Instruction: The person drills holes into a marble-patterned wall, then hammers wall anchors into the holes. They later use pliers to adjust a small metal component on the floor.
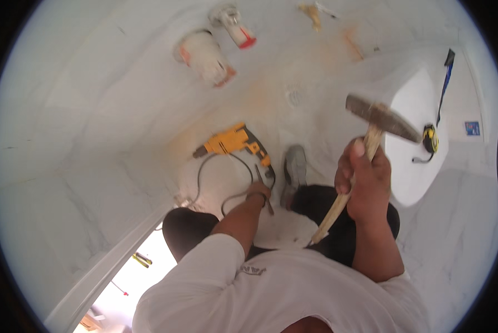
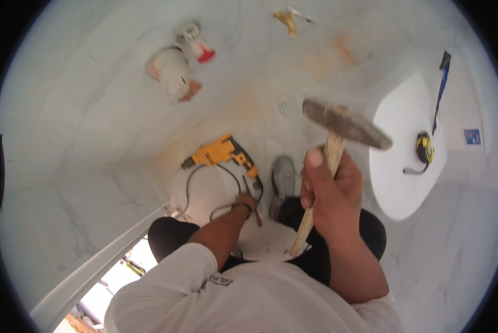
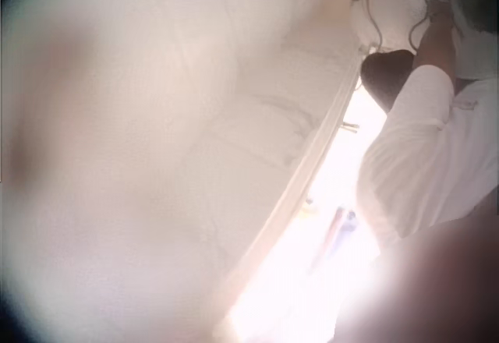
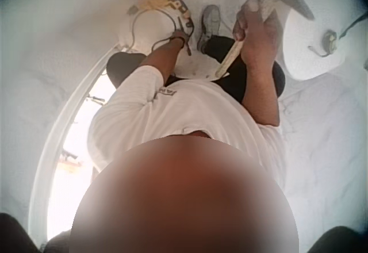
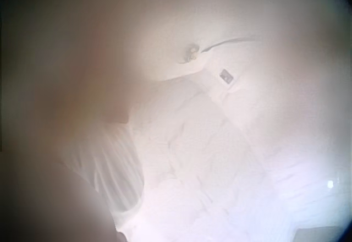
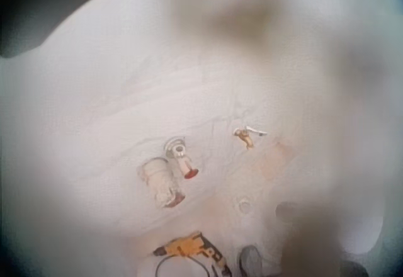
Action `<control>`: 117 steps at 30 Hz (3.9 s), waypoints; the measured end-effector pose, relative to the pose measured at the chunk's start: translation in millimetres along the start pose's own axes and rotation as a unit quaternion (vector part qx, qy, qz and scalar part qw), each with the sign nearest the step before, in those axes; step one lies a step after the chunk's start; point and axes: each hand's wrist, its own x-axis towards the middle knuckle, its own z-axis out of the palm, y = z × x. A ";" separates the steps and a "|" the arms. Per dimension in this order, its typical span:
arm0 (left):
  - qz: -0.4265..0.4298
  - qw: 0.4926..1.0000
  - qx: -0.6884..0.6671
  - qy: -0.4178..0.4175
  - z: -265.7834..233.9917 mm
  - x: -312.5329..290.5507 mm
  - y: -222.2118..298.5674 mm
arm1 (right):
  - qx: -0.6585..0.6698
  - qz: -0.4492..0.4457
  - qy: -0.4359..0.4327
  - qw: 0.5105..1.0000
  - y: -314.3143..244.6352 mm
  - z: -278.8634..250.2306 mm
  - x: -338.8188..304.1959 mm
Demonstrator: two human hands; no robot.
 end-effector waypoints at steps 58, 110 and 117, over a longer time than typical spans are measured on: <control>0.490 0.356 -0.047 0.794 -434.1 -556.4 25.8 | -0.060 -0.675 -0.363 0.640 -116.6 117.3 -113.2; 0.476 0.376 -0.056 0.793 -423.7 -571.3 30.1 | -0.031 -0.649 -0.342 0.679 -108.1 105.8 -156.5; 0.476 0.383 -0.060 0.790 -423.9 -577.8 33.9 | -0.047 -0.639 -0.351 0.683 -106.5 104.1 -156.7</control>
